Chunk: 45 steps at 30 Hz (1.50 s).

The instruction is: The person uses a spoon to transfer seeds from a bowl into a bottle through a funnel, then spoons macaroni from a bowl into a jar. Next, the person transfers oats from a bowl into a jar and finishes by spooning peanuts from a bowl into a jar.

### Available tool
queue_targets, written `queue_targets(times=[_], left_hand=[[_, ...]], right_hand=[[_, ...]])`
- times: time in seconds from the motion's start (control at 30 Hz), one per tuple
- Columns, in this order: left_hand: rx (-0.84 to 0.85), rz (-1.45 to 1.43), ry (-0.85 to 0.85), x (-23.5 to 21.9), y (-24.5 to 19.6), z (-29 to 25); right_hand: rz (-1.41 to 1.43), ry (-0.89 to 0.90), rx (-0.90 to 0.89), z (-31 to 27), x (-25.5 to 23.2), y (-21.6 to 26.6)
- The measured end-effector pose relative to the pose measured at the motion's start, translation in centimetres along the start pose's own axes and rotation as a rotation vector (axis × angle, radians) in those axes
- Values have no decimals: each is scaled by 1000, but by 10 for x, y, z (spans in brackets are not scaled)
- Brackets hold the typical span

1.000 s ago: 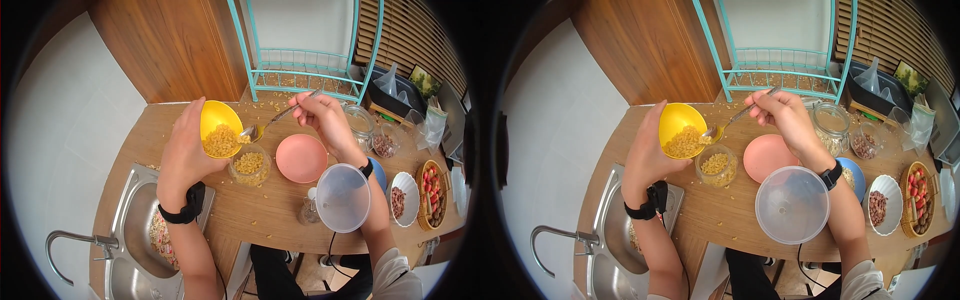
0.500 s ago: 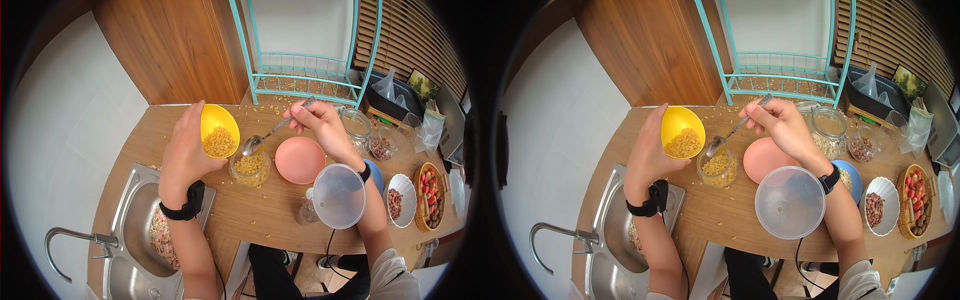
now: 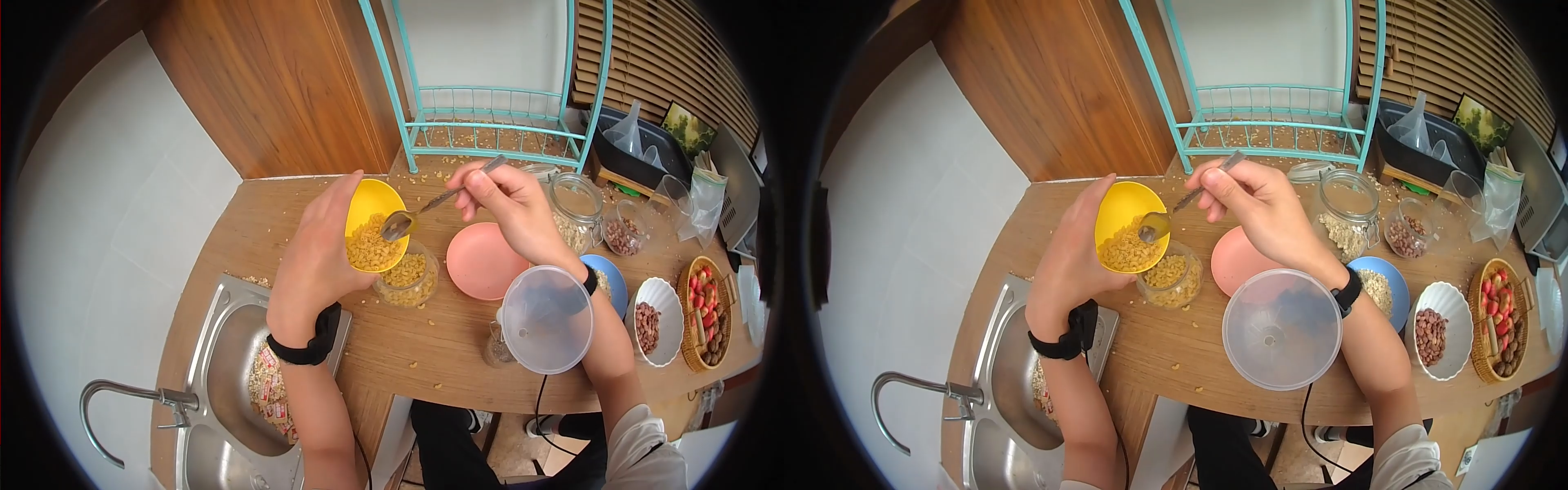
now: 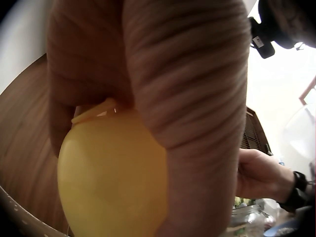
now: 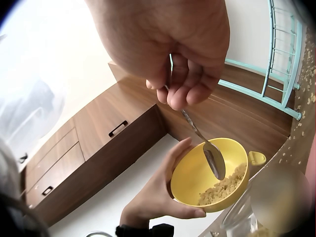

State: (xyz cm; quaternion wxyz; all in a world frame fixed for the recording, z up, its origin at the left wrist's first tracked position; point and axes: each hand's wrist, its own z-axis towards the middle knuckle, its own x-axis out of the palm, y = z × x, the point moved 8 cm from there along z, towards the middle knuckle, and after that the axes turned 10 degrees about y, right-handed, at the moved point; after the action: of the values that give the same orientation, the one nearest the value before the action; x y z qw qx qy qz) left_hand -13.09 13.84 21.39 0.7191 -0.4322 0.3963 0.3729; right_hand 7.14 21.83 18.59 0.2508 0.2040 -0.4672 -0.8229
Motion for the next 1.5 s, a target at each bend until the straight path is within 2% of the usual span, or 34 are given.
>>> queue_targets(times=[0.17, 0.43, 0.87, 1.07, 1.13, 1.5], left_hand=[[34, -1, 17, 2, -3, 2], [32, 5, 9, 1, -2, 1], [43, 45, -33, -1, -4, 1], [48, 53, -32, -2, -9, 1], [52, 55, -30, -2, -10, 1], [44, 66, -32, 0, -8, 1]], right_hand=[[-24, 17, -21, 0, 6, -5], [-139, 56, 41, -1, 9, -8], [-53, 77, 72, -2, 10, -7], [-73, 29, 1, 0, 8, -6], [-189, 8, -12, -1, 6, -6], [-106, 51, 43, -3, 7, -10]])
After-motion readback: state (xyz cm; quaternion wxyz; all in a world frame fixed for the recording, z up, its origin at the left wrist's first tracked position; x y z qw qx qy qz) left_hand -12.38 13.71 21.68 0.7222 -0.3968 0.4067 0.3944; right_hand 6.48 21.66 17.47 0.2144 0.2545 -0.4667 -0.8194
